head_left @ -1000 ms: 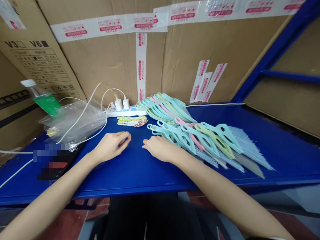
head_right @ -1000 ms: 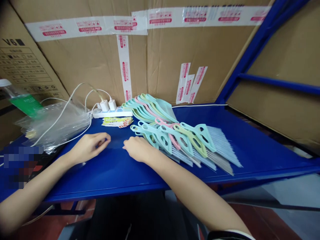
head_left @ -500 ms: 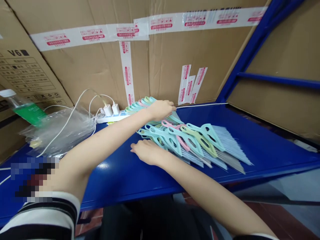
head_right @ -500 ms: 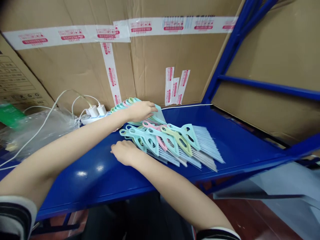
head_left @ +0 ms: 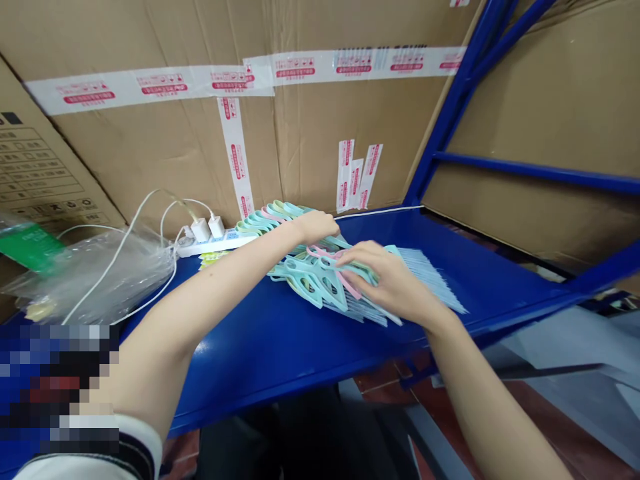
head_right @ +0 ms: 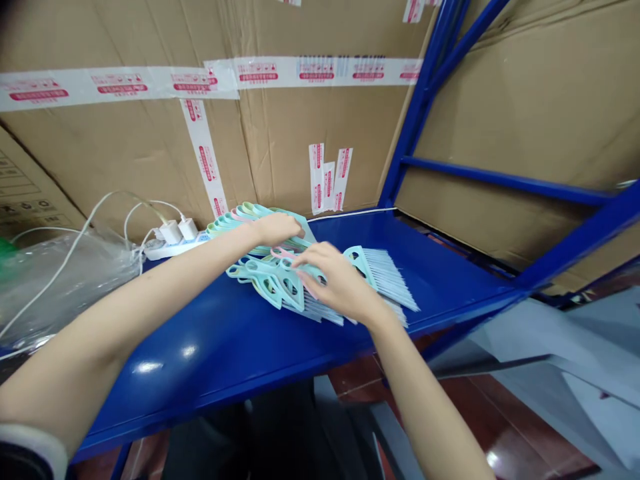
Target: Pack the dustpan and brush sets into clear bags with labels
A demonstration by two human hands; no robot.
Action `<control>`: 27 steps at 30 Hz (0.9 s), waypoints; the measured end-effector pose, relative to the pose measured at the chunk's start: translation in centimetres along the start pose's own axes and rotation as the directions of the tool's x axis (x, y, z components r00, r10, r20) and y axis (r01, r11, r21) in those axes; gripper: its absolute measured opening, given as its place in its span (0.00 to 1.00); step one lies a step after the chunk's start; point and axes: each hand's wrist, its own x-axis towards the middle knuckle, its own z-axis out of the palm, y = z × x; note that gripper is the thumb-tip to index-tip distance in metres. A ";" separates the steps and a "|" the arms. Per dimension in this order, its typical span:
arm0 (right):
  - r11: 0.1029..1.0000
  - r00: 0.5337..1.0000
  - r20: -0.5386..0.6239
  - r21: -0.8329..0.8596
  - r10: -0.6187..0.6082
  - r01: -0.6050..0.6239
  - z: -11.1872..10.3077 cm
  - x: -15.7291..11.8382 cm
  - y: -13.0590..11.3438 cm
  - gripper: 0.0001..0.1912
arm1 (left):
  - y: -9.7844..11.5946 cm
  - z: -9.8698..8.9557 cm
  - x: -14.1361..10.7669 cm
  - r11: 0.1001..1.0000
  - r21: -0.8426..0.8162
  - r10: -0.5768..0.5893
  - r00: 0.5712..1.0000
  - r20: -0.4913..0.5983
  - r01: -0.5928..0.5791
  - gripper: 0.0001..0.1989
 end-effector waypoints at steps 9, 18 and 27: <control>0.818 0.911 -0.088 -0.412 0.403 -0.402 0.4 -3.4 4.6 0.19 | 1.0 -3.2 -3.5 0.989 0.148 -0.032 0.999 0.036 0.026 0.22; 0.809 0.927 -0.012 -0.485 0.374 -0.332 -0.2 -2.2 4.5 0.21 | 1.9 -2.3 -15.4 0.981 0.167 -0.085 0.991 -0.108 0.102 0.20; 0.818 0.941 -0.098 -0.471 0.323 -0.330 1.0 0.3 1.5 0.23 | 4.3 0.3 -25.9 0.991 0.026 -0.121 0.958 -0.259 0.132 0.20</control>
